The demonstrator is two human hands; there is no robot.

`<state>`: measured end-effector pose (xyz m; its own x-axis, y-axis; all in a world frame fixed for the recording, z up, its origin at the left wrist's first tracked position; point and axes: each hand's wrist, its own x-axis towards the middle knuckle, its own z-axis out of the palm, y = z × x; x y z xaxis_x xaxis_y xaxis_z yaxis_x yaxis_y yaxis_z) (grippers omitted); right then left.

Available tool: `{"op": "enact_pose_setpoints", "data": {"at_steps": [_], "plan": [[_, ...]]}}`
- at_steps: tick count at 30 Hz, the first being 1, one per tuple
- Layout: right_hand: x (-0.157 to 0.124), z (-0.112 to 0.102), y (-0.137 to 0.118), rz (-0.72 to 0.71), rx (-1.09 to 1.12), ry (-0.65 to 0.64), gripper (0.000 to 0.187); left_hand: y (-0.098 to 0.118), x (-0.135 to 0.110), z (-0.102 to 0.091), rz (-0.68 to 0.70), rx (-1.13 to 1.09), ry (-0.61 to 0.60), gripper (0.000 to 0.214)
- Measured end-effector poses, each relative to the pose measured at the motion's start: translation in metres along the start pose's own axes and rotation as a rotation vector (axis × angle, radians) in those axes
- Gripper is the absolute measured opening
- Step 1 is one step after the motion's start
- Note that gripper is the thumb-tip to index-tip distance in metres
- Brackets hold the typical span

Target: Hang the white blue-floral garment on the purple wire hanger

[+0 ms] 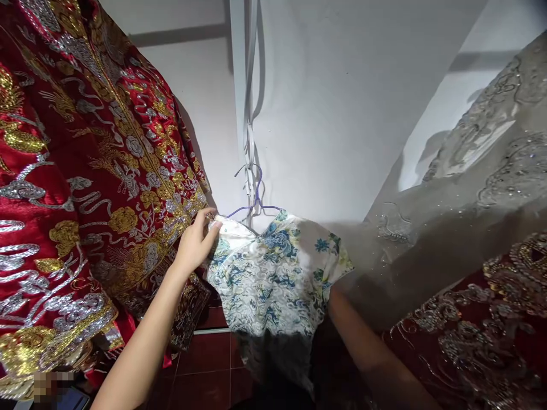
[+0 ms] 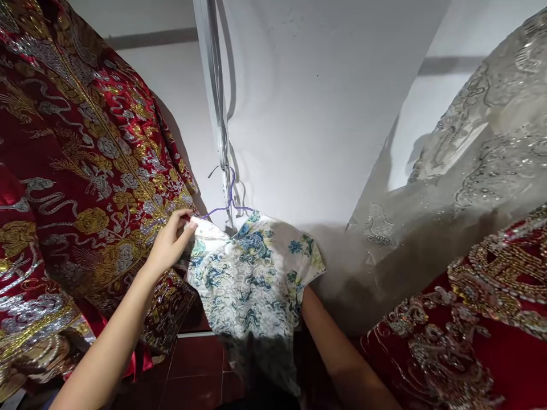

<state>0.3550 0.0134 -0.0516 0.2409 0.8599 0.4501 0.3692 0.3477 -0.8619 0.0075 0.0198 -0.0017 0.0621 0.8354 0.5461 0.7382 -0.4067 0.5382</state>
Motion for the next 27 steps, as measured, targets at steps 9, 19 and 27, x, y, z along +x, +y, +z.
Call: {"op": "enact_pose_setpoints", "data": {"at_steps": [9, 19, 27], "plan": [[0.003, -0.018, 0.011, 0.169, 0.334, 0.038, 0.049, -0.011, -0.005, -0.015, -0.026, -0.058, 0.089, 0.035], [-0.057, -0.029, -0.044, 0.031, 0.367, 0.547, 0.031, 0.064, -0.014, -0.011, 0.128, -0.606, -0.019, 0.033], [-0.103, -0.006, -0.05, -0.025, 0.277, -0.654, 0.058, 0.073, -0.042, -0.006, -0.479, -1.409, -0.556, 0.03]]}}
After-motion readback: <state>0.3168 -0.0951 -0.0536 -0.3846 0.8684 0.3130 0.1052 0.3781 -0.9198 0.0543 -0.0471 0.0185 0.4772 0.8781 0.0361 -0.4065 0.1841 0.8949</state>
